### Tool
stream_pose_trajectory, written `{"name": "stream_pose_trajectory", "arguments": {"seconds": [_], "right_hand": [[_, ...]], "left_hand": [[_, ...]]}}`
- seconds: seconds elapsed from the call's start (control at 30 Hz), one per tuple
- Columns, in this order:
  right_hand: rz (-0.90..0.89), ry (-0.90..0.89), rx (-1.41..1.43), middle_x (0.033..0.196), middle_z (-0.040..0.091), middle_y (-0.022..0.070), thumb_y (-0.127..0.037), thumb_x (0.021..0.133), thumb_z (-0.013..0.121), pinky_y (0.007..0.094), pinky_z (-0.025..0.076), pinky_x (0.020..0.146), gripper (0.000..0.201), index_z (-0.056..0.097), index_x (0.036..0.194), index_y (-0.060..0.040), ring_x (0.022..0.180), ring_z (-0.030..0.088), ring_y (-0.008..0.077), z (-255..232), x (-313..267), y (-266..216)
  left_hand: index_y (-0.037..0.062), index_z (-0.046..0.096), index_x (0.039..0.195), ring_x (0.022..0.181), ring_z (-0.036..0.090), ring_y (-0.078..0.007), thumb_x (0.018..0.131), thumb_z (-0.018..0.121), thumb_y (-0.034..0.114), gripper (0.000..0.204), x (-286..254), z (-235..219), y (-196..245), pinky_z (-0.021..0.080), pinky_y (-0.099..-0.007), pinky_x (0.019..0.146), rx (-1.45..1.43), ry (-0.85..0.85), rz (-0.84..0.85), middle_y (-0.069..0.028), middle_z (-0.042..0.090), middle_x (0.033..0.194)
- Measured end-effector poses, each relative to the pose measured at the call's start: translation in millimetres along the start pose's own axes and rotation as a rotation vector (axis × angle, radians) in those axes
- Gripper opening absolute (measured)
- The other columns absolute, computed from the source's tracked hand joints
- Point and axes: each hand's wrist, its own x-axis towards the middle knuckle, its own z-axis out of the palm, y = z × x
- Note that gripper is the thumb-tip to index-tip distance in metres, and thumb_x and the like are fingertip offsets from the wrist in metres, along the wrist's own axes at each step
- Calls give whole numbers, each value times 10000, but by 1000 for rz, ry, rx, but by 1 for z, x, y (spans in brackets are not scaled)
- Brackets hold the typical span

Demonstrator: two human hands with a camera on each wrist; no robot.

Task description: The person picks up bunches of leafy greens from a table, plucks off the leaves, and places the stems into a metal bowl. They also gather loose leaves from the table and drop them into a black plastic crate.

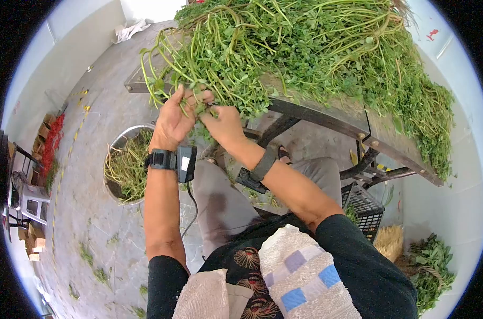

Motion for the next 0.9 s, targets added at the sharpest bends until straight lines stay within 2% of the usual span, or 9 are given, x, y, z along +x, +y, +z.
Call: {"name": "stream_pose_trajectory", "arguments": {"seconds": [0.03,0.1,0.2,0.33,0.4,0.6,0.67,0.73,0.9], "right_hand": [[2,-2,-3,557,553,120,-190,738,609,361,448,516,210,589,664,6,526,567,223,-1,-1,-4],[478,4,804,624,560,39,-157,757,597,313,438,499,132,600,730,-28,557,541,143,-5,-6,-17],[581,-37,955,688,572,7,-161,773,584,276,422,498,112,608,802,-56,579,536,126,-11,-16,-32],[575,-90,857,649,535,7,-179,787,559,272,386,494,149,602,782,-36,574,494,99,-11,-27,-32],[258,-109,574,634,502,7,-185,800,531,290,349,476,175,573,742,-25,552,450,101,-9,-25,-19],[527,8,493,608,483,45,-168,802,485,302,355,504,233,523,662,14,553,440,119,-13,-9,-13],[-113,-112,220,589,481,77,-189,804,466,308,370,519,259,518,666,23,562,453,129,-9,-37,-10],[6,-406,181,555,468,62,-201,810,472,287,370,509,245,515,685,4,532,440,121,-33,-69,-55],[121,-312,266,650,479,-30,-261,870,546,197,321,519,238,574,776,-44,586,412,41,-53,-56,-44]], "left_hand": [[-28,464,1143,982,564,-310,963,334,360,447,-2,1,-1,453,-401,862,-4,1,0,-197,598,1031],[10,507,1021,779,565,-245,943,433,324,331,-5,5,-2,472,-365,718,-82,213,-45,-78,574,759],[44,501,908,590,455,-156,922,501,284,240,1,9,-8,415,-316,577,-98,192,6,10,419,610],[52,491,869,508,333,-113,927,492,282,237,9,11,-5,355,-279,526,-48,159,-34,37,341,568],[61,482,852,477,282,-94,931,483,273,226,11,14,-7,337,-258,527,-25,192,8,48,324,553],[84,472,835,465,251,-89,940,464,246,194,11,8,-19,334,-242,548,-39,195,26,58,290,530],[94,474,834,461,259,-88,938,469,245,184,9,12,-14,327,-241,528,-67,218,5,59,298,525],[99,474,831,453,257,-82,936,476,256,189,9,3,-10,318,-231,509,83,312,83,64,312,520],[28,511,981,596,486,-162,945,441,308,290,5,-5,-3,440,-286,612,-80,246,62,-47,540,693]]}}
